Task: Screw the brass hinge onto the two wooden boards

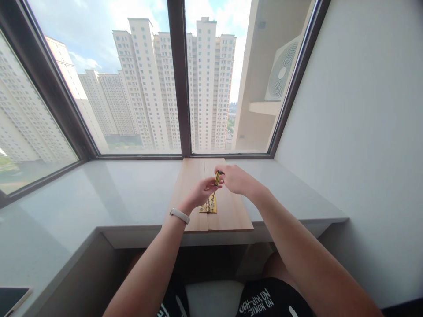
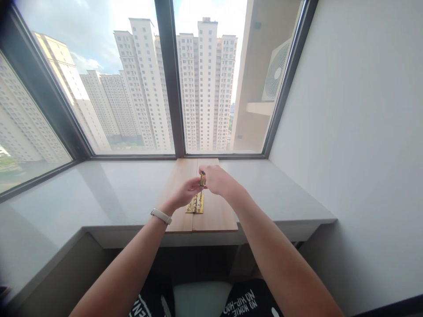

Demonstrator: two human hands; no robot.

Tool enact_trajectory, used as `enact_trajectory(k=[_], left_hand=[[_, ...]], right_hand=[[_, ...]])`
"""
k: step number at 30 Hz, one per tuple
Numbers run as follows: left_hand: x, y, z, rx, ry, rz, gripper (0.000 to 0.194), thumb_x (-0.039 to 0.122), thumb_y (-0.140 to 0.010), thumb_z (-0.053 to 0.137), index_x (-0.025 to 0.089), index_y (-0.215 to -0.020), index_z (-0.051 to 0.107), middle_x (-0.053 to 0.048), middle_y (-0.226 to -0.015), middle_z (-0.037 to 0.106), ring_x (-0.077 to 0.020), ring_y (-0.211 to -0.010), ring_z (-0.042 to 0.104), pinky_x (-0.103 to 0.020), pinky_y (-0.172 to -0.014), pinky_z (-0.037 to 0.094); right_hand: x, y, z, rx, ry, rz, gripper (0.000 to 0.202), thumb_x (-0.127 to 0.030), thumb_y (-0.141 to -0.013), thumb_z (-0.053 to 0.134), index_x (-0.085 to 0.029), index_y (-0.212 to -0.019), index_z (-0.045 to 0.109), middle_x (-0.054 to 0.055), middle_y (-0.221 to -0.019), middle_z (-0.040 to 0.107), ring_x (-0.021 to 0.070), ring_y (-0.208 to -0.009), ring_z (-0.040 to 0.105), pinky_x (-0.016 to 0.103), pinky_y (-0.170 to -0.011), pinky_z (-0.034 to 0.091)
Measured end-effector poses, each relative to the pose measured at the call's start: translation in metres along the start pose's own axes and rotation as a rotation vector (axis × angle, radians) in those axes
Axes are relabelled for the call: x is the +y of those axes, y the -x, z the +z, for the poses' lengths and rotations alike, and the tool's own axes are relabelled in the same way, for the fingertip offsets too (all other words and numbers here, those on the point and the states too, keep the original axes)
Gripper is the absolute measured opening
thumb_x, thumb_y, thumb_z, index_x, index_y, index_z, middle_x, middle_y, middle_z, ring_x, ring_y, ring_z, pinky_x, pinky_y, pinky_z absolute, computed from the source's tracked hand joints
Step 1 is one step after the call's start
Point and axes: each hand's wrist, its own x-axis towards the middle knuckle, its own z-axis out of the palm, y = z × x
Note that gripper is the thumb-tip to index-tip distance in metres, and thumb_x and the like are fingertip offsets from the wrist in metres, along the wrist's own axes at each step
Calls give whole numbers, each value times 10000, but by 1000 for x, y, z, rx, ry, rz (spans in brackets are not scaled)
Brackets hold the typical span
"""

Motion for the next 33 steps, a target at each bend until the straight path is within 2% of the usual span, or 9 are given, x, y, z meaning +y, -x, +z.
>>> enact_trajectory(k=[4, 7, 10, 13, 19, 24, 28, 31, 33], left_hand=[[2, 1, 0, 50, -22, -22, 243, 309, -904, 637, 132, -1069, 660, -118, -1054, 711, -222, -955, 703, -398, -919, 535], [3, 0, 4, 116, -138, -43, 202, 297, -870, 676, 150, -1003, 636, -77, -940, 704, -207, -894, 702, -345, -816, 553], [2, -2, 8, 185, -236, -71, 246, 289, -824, 722, 168, -1007, 610, -54, -916, 679, -180, -810, 686, -311, -730, 550], [2, -2, 10, 157, -239, -53, 297, 273, -826, 712, 181, -1089, 612, -70, -1011, 677, -179, -836, 680, -318, -747, 554], [2, 0, 4, 51, -114, 9, 290, 224, -903, 599, 165, -1185, 635, -111, -1140, 700, -222, -1053, 662, -376, -942, 516], [3, 1, 1, 49, -113, -16, 252, 251, -907, 605, 150, -1133, 652, -105, -1030, 720, -210, -955, 693, -361, -885, 528], [3, 3, 2, 133, -212, -79, 203, 294, -863, 675, 167, -1014, 629, -41, -825, 687, -176, -801, 673, -307, -749, 520], [1, 2, 6, 192, -252, -73, 241, 302, -828, 710, 183, -1010, 606, -30, -861, 659, -152, -767, 650, -275, -693, 505], [-1, 0, 7, 206, -275, -58, 273, 314, -809, 727, 190, -1020, 604, -37, -910, 654, -149, -780, 647, -269, -680, 503]], right_hand=[[0, 4, -3, -27, -30, 15, 156, -161, -876, 571, -222, -1002, 640, 25, -873, 689, 142, -736, 585, 235, -640, 365], [-7, 6, -3, 26, 10, 123, 311, -320, -863, 650, -214, -1151, 601, 59, -914, 699, 175, -758, 605, 256, -638, 367], [-15, 6, 1, 119, 149, 224, 280, -431, -927, 559, -184, -1043, 622, 100, -872, 694, 213, -765, 614, 284, -620, 343], [-18, 5, 5, 130, 232, 234, 254, -394, -973, 478, -188, -942, 623, 103, -828, 685, 217, -746, 612, 294, -605, 319], [-5, 4, 7, 69, 150, 76, 95, -231, -954, 505, -217, -998, 588, 65, -916, 695, 181, -774, 599, 274, -653, 340], [3, 4, 4, 19, 51, 12, 174, -142, -902, 558, -225, -1054, 582, 52, -1005, 688, 171, -870, 606, 256, -738, 385], [-5, 4, 2, 66, 53, 110, 277, -304, -904, 623, -220, -1162, 564, 80, -1036, 684, 198, -894, 625, 269, -742, 400], [-15, 5, 3, 108, 160, 228, 293, -449, -955, 534, -190, -1072, 605, 109, -922, 689, 237, -861, 636, 295, -704, 394], [-19, 6, 5, 113, 213, 258, 312, -451, -984, 470, -179, -1011, 620, 120, -870, 686, 246, -828, 639, 300, -672, 383]])
